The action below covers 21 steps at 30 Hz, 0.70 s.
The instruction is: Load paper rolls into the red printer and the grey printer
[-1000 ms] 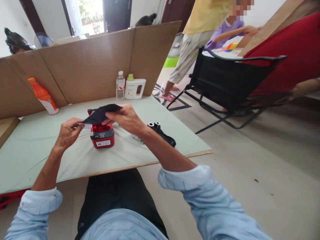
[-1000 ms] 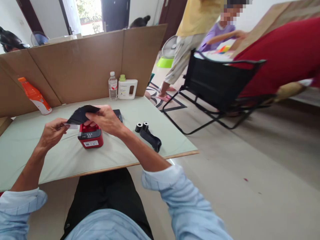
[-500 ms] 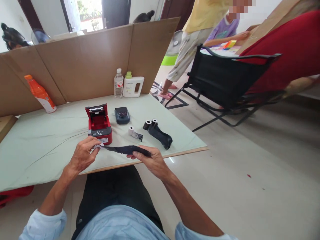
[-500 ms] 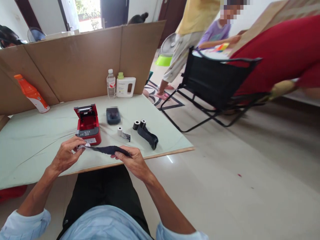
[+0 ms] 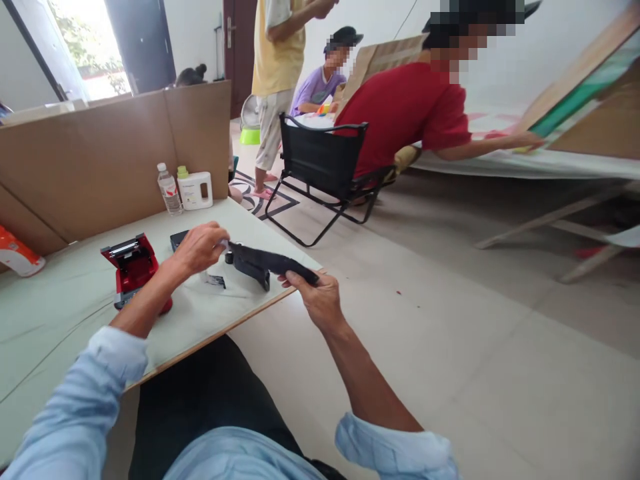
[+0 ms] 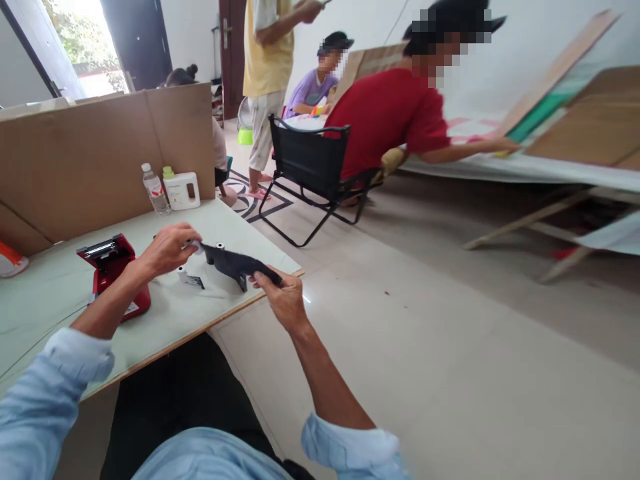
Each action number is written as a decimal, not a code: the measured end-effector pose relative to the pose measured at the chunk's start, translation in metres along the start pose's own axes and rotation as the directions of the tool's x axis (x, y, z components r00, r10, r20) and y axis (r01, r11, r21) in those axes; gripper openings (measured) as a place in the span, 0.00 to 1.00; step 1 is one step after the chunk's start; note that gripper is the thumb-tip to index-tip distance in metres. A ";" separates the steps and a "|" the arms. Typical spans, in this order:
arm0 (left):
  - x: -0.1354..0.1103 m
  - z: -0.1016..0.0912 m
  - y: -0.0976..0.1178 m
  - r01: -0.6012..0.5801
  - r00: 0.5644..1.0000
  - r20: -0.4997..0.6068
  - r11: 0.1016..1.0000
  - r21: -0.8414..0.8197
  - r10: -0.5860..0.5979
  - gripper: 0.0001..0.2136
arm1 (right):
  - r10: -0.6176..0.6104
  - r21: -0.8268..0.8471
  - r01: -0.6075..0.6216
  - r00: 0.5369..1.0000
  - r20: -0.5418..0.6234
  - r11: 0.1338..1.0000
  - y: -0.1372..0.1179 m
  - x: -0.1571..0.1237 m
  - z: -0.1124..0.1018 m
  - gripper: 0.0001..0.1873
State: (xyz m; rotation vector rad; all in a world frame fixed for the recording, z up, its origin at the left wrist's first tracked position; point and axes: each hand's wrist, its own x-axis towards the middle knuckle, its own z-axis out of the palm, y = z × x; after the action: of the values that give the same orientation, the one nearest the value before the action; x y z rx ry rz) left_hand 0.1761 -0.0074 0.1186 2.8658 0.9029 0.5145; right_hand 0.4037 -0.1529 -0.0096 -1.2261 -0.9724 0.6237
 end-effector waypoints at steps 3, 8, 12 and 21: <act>0.070 0.029 -0.010 -0.040 0.996 0.087 0.998 0.051 0.036 0.14 | -0.114 -0.156 0.107 0.993 -0.040 0.982 0.020 0.020 -0.012 0.14; 0.128 0.082 -0.018 -0.016 0.964 0.265 0.993 0.119 -0.016 0.18 | -0.258 -0.344 0.250 0.966 0.024 0.905 0.069 0.031 -0.014 0.15; 0.133 0.106 -0.026 0.016 0.904 0.422 0.991 0.130 -0.069 0.19 | -0.314 -0.415 0.323 0.945 0.093 0.850 0.090 0.023 -0.010 0.14; 0.122 0.100 -0.034 -0.028 0.860 0.509 0.992 0.122 -0.039 0.18 | -0.368 -0.472 0.426 0.904 0.215 0.771 0.089 0.005 -0.007 0.15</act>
State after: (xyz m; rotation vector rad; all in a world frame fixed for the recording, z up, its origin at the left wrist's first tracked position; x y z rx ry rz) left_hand 0.2853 0.0915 0.0536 2.8685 0.8623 -0.3170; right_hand 0.4215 -0.1291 -0.0943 -1.3914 -1.5101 0.0840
